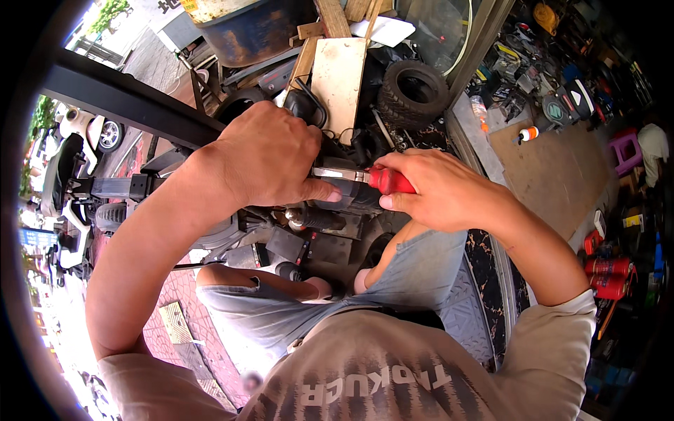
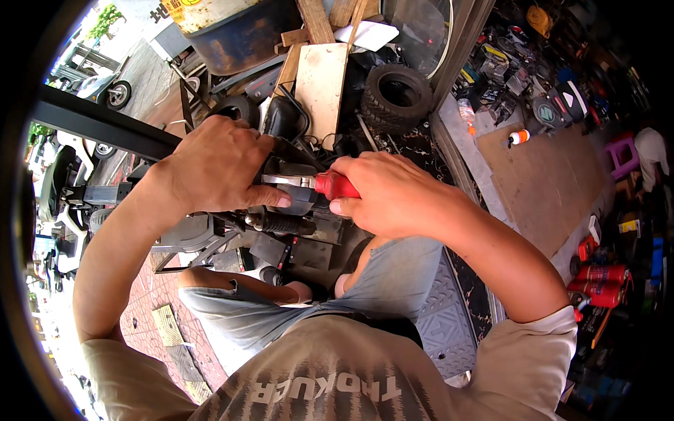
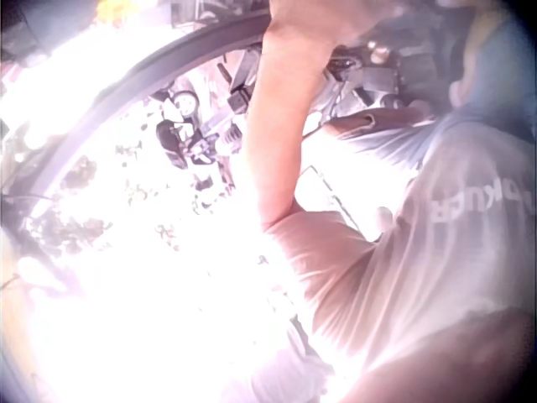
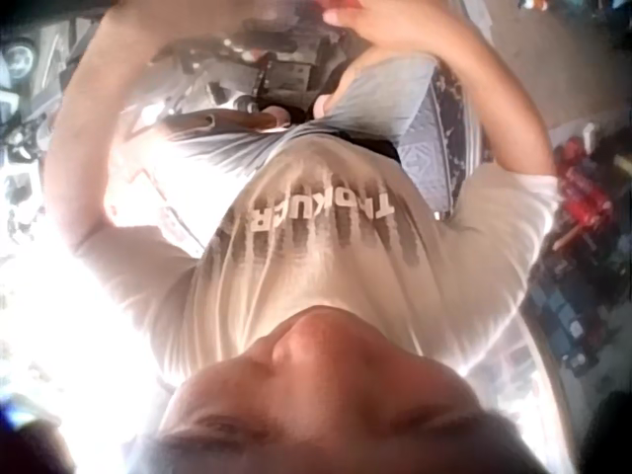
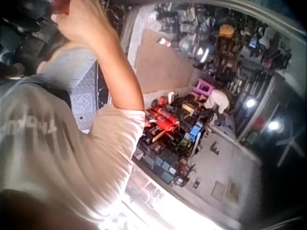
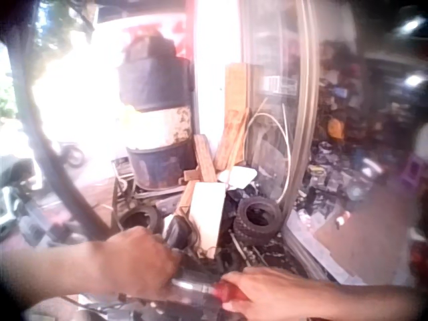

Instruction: The person sits on the floor and uses red pliers to cut and remove zip ties securing wires on a scooter. They then use their hands to pull the wires and zip ties away from the scooter's frame.

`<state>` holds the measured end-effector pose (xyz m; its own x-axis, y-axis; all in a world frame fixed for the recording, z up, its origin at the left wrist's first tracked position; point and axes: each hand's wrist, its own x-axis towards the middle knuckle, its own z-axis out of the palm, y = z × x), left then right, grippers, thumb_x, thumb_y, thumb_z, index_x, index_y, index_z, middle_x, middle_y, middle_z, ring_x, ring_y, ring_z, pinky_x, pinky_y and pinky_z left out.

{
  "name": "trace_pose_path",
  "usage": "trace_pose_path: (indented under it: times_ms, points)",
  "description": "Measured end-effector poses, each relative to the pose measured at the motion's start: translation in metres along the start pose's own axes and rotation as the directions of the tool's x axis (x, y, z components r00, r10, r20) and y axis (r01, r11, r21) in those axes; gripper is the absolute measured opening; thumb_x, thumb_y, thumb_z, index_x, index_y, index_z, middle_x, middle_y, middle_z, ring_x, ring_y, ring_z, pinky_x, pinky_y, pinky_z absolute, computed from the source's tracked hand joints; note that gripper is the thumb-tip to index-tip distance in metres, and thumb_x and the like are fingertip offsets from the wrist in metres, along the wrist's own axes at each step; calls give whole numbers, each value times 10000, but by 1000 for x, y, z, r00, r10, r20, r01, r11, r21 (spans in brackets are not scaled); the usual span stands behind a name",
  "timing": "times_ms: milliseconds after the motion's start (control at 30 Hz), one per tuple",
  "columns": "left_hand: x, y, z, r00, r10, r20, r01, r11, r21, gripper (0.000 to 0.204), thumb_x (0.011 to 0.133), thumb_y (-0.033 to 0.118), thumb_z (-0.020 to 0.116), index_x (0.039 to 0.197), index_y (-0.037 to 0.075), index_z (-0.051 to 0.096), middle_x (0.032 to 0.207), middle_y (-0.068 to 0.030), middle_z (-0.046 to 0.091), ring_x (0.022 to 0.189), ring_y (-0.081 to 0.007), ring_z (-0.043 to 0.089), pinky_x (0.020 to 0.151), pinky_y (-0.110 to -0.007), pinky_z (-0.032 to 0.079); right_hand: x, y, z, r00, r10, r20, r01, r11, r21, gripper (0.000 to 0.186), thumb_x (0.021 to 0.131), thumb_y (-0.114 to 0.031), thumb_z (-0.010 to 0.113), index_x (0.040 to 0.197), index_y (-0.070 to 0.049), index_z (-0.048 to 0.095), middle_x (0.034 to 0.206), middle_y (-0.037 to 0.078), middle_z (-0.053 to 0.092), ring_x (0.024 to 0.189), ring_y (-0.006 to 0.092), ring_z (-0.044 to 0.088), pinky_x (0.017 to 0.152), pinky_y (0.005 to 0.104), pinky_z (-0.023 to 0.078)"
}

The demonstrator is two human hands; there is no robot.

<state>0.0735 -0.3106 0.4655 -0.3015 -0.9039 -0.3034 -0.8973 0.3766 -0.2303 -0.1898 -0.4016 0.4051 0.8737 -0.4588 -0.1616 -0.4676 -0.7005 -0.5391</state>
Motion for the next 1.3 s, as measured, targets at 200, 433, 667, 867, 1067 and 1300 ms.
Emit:
trace_pose_path:
  times_ms: [200, 433, 667, 867, 1067, 1300]
  points:
    - [-7, -7, 6, 983, 151, -105, -146, 988, 53, 705, 791, 469, 1010, 1252, 5, 746, 1136, -128, 773, 1164, -342, 758, 1034, -451, 595, 3, -6, -16, 979, 115, 171, -135, 984, 113, 500, 1043, -390, 834, 1340, 4, 755, 1149, 272, 816, 1134, 475, 788, 1005, 529, 595]
    - [-7, -11, 11, 950, 257, -178, -249, 966, 68, 658, 742, 350, 1023, 1268, 50, 765, 1154, -77, 716, 1174, -307, 731, 1007, -440, 606, 13, 7, -28, 951, -7, 309, -41, 988, 150, 654, 998, -515, 869, 1299, 52, 743, 1057, 259, 798, 1030, 448, 785, 942, 515, 591]
    - [-4, -11, 7, 973, 216, -80, -214, 976, 27, 571, 848, 320, 962, 1340, 79, 801, 1204, -76, 756, 1180, -317, 795, 992, -462, 660, 15, 13, -25, 943, -31, 332, -34, 981, 189, 555, 1071, -500, 814, 1191, 24, 677, 891, 118, 654, 848, 265, 633, 809, 437, 520]
    - [-4, -10, 11, 966, 214, -148, -224, 973, -59, 602, 746, 279, 997, 1250, 44, 766, 1116, -97, 717, 1138, -344, 755, 991, -483, 617, 16, 11, -26, 934, -73, 350, -30, 959, 280, 516, 1101, -469, 796, 1140, 26, 654, 860, 99, 605, 823, 213, 576, 782, 425, 505]
    - [-4, -10, 12, 971, 202, -130, -211, 976, -62, 582, 756, 270, 984, 1243, 42, 763, 1120, -103, 725, 1134, -351, 761, 985, -489, 623, 15, 4, -33, 943, -5, 333, -55, 984, 171, 603, 1047, -517, 822, 1197, 64, 770, 917, 224, 750, 883, 378, 734, 851, 492, 561]
    - [-4, -8, 11, 976, 186, -116, -192, 980, -43, 546, 767, 262, 968, 1223, 44, 761, 1113, -105, 728, 1101, -356, 775, 962, -497, 631, 14, -2, -32, 919, 48, 392, -172, 942, 288, 601, 1060, -530, 808, 1134, 62, 734, 829, 163, 699, 757, 340, 692, 774, 476, 551]
